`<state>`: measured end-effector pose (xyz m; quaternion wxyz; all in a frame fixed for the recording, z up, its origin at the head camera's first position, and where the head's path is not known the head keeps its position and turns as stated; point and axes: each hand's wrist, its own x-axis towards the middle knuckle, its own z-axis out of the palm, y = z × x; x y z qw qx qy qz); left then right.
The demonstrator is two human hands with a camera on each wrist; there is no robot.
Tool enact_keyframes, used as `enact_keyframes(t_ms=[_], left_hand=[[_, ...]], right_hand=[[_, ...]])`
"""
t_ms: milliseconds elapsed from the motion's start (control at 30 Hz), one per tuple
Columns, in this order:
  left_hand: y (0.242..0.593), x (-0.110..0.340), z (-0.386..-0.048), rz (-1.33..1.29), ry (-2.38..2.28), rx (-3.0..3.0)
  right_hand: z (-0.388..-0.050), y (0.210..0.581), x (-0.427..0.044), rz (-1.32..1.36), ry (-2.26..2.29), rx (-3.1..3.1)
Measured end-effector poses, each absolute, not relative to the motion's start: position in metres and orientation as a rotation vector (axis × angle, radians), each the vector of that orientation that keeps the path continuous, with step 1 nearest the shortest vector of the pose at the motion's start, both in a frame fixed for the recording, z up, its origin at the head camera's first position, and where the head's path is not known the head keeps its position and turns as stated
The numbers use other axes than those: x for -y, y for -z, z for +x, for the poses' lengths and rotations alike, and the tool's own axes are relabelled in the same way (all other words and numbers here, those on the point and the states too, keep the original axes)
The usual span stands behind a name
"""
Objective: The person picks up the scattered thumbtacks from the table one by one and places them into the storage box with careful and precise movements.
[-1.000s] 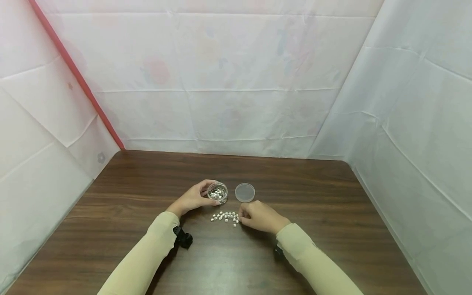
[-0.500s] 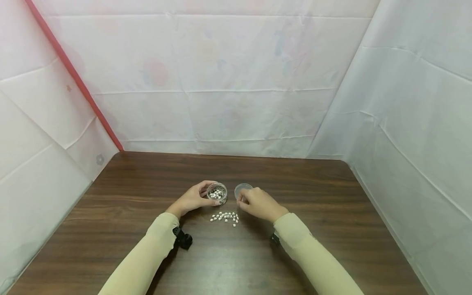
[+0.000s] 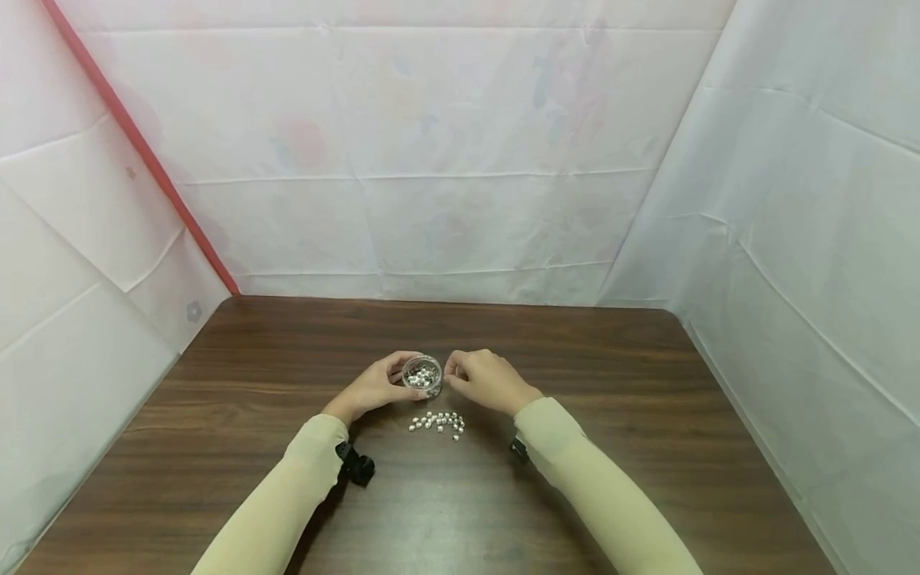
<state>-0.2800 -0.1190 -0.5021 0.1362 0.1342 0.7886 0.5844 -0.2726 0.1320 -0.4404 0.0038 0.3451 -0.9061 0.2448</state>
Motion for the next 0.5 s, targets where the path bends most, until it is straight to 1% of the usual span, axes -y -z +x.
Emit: enact_keyframes(t_ms=[500], left_hand=[[0.5,0.122,-0.278,0.38,-1.683,-2.28]], right_hand=[[-0.29,0.448,-0.1,1.118,-0.687,2.864]])
